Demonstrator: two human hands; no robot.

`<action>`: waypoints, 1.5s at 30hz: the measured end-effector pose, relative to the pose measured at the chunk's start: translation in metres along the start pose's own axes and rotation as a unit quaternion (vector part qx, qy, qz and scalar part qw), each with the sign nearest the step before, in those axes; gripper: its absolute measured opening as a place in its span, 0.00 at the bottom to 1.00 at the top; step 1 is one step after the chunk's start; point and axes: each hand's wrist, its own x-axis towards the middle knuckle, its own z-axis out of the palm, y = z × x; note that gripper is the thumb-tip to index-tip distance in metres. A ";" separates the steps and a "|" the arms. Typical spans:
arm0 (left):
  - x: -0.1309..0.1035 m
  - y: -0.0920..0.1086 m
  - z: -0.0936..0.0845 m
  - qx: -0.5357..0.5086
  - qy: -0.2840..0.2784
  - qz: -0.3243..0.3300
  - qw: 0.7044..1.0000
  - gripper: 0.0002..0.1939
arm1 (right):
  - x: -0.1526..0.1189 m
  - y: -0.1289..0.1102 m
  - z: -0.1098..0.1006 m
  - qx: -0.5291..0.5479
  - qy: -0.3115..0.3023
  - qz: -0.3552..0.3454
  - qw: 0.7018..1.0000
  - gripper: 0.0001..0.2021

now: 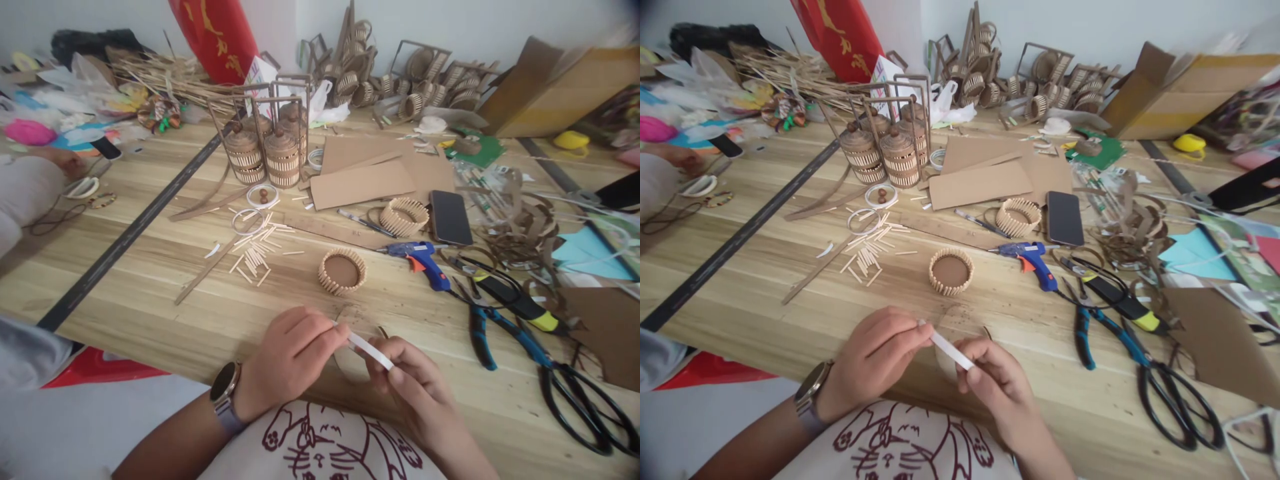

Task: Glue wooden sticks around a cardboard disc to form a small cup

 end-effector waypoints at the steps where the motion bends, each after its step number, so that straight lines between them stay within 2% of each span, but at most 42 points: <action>1: -0.001 -0.001 -0.001 -0.014 0.017 -0.017 1.000 0.08 | 0.002 0.000 0.000 0.041 0.021 0.001 0.999 0.11; 4: -0.001 -0.005 -0.004 -0.040 0.054 -0.111 0.992 0.04 | 0.009 -0.001 -0.001 0.136 0.074 0.000 0.988 0.12; 7: 0.001 -0.008 -0.005 -0.040 0.030 -0.168 0.985 0.12 | 0.016 -0.002 -0.002 0.174 0.087 0.026 0.980 0.11; 10: 0.003 -0.006 0.000 -0.024 -0.007 -0.139 0.990 0.12 | 0.018 -0.001 0.001 0.183 0.088 0.052 0.978 0.11; 14: 0.005 -0.002 0.008 0.037 -0.012 -0.089 0.995 0.11 | 0.016 0.001 0.008 0.174 0.075 0.069 0.979 0.11; 17: 0.008 -0.002 0.011 0.040 -0.013 -0.094 0.995 0.05 | 0.014 0.003 0.011 0.179 0.057 0.082 0.979 0.11; 21: 0.009 -0.008 0.011 0.013 -0.031 -0.136 0.990 0.09 | 0.013 0.005 0.010 0.208 0.041 0.089 0.973 0.10; 23: 0.006 -0.014 0.010 0.025 -0.014 -0.160 0.987 0.09 | 0.013 0.005 0.009 0.225 0.053 0.089 0.969 0.10; 27: -0.004 -0.024 0.004 0.068 0.055 -0.198 0.976 0.05 | 0.016 0.005 0.008 0.243 0.073 0.091 0.963 0.09; 29: -0.006 -0.025 0.000 0.082 0.065 -0.184 0.977 0.11 | 0.017 0.005 0.008 0.252 0.071 0.096 0.960 0.08; 32: -0.005 -0.019 -0.004 0.052 0.034 -0.148 0.987 0.16 | 0.018 0.005 0.010 0.266 0.066 0.102 0.956 0.07; 35: -0.003 -0.010 -0.002 -0.029 -0.011 -0.186 0.982 0.09 | 0.017 0.004 0.011 0.279 0.046 0.108 0.953 0.08; 36: -0.002 -0.007 0.000 -0.046 -0.024 -0.193 0.980 0.10 | 0.017 0.004 0.011 0.282 0.041 0.111 0.952 0.08; 38: -0.002 -0.005 0.005 -0.047 -0.022 -0.174 0.983 0.12 | 0.016 0.003 0.011 0.289 0.039 0.117 0.949 0.08; 41: -0.001 -0.004 0.010 -0.006 -0.006 -0.128 0.992 0.05 | 0.014 0.004 0.013 0.291 0.040 0.120 0.948 0.08; 45: 0.002 -0.007 0.011 0.000 -0.020 -0.134 0.991 0.07 | 0.012 0.005 0.013 0.272 0.020 0.110 0.956 0.09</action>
